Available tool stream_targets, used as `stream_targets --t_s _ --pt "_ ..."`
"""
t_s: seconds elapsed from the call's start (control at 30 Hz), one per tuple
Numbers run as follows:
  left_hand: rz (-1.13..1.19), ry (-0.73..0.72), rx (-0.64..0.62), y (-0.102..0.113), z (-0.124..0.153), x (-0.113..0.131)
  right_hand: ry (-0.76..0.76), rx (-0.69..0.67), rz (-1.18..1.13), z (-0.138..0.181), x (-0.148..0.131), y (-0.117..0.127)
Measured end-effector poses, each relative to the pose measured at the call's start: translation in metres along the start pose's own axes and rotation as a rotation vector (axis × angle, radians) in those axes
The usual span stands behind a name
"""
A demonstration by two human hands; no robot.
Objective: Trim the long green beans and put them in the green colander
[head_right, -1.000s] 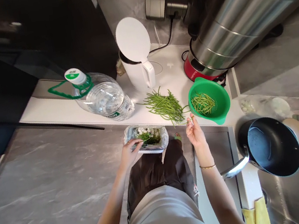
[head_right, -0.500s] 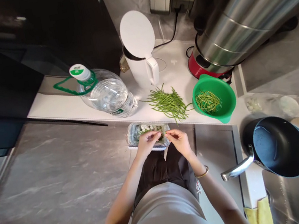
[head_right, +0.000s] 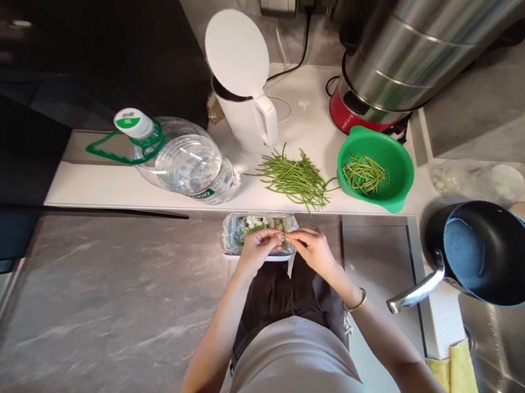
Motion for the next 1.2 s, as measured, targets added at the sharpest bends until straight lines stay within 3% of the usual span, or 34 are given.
stream_targets --t_s 0.1,0.23,0.4,0.57,0.7,0.87,1.03,1.2 --pt "-0.010 -0.013 0.014 -0.004 -0.003 -0.003 -0.132 0.079 -0.135 0.000 0.006 -0.003" --pt "-0.101 -0.052 0.098 0.004 -0.012 -0.012 -0.344 0.348 -0.433 -0.001 0.017 0.001" --pt "-0.444 -0.037 0.402 0.051 -0.028 -0.031 -0.370 0.595 -0.630 -0.007 0.028 0.023" --pt "-0.672 0.072 0.592 0.091 -0.038 -0.055 -0.361 0.668 -0.612 -0.006 0.036 0.045" --pt "-0.664 0.026 0.571 0.087 -0.039 -0.059 -0.400 0.548 -0.540 -0.003 0.037 0.037" --pt "-0.569 -0.138 0.444 0.050 -0.030 -0.031 -0.361 0.295 -0.324 0.004 0.037 0.011" --pt "-0.388 -0.195 0.251 0.012 -0.014 -0.003 -0.166 0.037 0.002 0.008 0.033 -0.005" --pt "-0.304 -0.143 0.153 0.005 -0.010 -0.001 0.054 -0.140 0.201 0.005 0.022 -0.010"
Point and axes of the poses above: each hand's wrist, its own z-axis away from the middle knuckle, its own y-axis out of the back of the hand, x = y × z, the point moved 5 cm from there along -z, towards the middle knuckle, and after that the axes turned 14 degrees about y, right-handed, at the moved point
